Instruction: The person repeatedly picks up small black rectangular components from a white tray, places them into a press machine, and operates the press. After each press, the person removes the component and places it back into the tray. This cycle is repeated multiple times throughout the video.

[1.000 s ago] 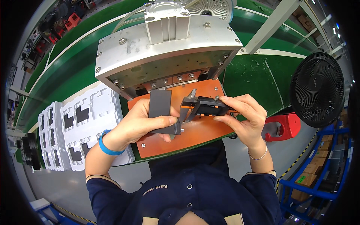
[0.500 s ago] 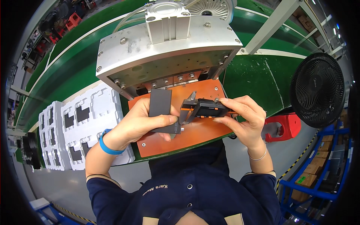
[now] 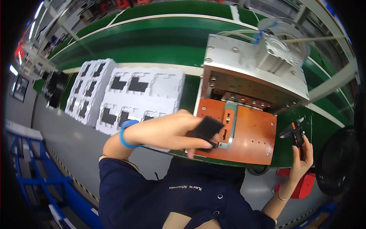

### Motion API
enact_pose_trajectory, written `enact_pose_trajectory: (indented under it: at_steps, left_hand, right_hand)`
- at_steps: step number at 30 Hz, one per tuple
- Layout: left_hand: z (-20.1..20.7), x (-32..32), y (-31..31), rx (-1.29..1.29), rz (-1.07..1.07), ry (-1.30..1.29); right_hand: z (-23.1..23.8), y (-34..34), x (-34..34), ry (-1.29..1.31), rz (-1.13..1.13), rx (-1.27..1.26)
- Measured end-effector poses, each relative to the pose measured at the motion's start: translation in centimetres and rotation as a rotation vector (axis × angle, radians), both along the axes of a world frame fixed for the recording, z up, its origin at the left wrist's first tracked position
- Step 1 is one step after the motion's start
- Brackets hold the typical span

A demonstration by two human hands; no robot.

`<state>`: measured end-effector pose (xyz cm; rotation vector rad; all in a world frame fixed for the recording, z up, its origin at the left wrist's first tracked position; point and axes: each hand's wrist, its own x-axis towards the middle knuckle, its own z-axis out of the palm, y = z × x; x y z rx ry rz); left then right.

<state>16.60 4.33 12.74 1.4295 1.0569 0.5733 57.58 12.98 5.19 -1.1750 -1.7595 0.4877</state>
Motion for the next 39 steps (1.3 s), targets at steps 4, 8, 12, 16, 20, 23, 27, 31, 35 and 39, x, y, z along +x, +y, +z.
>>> enact_pose_trajectory:
  at_steps: [4, 8, 12, 16, 20, 23, 27, 31, 35, 39]
  left_hand:
    - [-2.3, -4.6, -3.3, 0.667, 0.544, 0.647]
    - [-8.6, -8.1, -1.1, 0.793, 0.801, 1.069]
    - [-13.8, -9.0, 0.3, 0.727, 0.757, 1.225]
    - [-13.8, -7.4, -2.2, 0.655, 0.728, 1.114]
    - [-13.8, -5.9, -3.3, 0.575, 0.652, 1.219]
    - [-13.9, -7.7, -2.8, 0.654, 0.644, 1.114]
    - [-12.5, -13.5, -0.4, 0.913, 0.773, 1.143]
    - [-13.6, -17.9, 1.2, 0.927, 0.693, 1.142]
    - [-13.3, -18.6, 2.5, 1.01, 0.565, 1.207]
    - [-12.6, -19.5, 1.8, 1.201, 0.549, 1.33]
  right_hand:
    - [-6.1, 4.5, 6.6, -0.008, -0.096, -0.161]
    - [-12.5, 8.8, 8.8, -0.069, -0.183, -0.201]
    - [-12.8, 9.4, 6.7, -0.287, -0.312, -0.064]
    - [-12.9, 9.0, 5.7, -0.447, -0.379, 0.043]
    - [-12.3, 8.6, 5.0, -0.509, -0.385, -0.035]
    - [-13.0, 9.0, 6.3, -0.613, -0.359, 0.06]
    - [-12.6, 8.7, 5.6, -0.497, -0.349, 0.102]
    - [-12.8, 8.8, 5.8, -0.359, -0.364, 0.039]
    - [-13.0, 8.6, 6.4, -0.301, -0.385, 0.061]
    - [-11.8, 7.1, 5.0, -0.089, -0.401, 0.103]
